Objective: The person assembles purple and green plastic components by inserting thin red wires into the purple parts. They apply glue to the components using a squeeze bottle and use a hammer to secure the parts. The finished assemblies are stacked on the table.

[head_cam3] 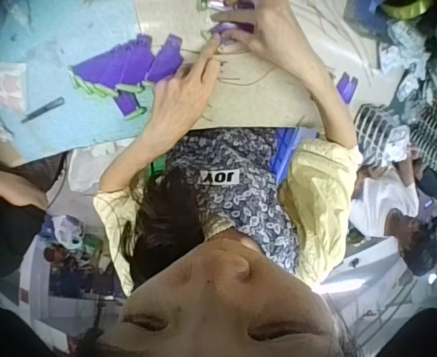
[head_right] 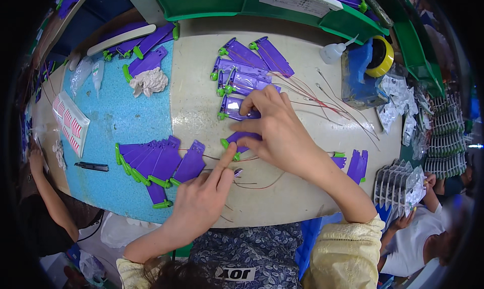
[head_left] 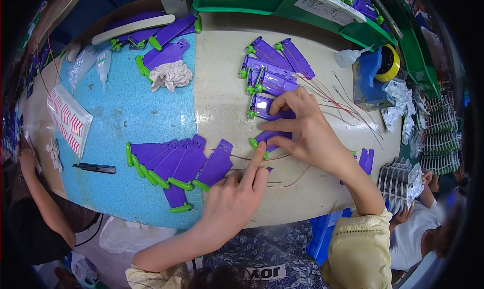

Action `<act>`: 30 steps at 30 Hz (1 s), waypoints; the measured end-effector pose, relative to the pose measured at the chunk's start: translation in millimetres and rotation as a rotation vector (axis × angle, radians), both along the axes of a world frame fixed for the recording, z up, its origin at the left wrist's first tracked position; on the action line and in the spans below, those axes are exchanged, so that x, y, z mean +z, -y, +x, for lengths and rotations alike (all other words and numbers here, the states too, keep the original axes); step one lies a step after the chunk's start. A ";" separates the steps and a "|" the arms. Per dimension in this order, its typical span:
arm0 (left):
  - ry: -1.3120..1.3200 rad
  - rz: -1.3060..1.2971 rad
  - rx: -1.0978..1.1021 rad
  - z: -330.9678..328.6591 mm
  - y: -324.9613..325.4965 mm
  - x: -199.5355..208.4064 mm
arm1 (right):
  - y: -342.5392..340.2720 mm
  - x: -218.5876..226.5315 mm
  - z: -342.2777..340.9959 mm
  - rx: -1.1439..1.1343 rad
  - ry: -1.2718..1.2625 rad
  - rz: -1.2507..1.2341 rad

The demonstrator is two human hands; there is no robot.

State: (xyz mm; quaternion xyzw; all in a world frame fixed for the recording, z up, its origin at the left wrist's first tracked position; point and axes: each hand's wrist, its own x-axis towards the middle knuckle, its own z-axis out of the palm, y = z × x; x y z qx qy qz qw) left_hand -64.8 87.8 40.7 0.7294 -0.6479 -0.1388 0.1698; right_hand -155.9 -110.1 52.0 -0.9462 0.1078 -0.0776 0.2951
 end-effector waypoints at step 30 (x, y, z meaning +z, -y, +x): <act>-0.578 -0.197 0.472 4.0 -9.0 -28.6 | -71.2 6.3 -106.5 -0.619 0.277 1.011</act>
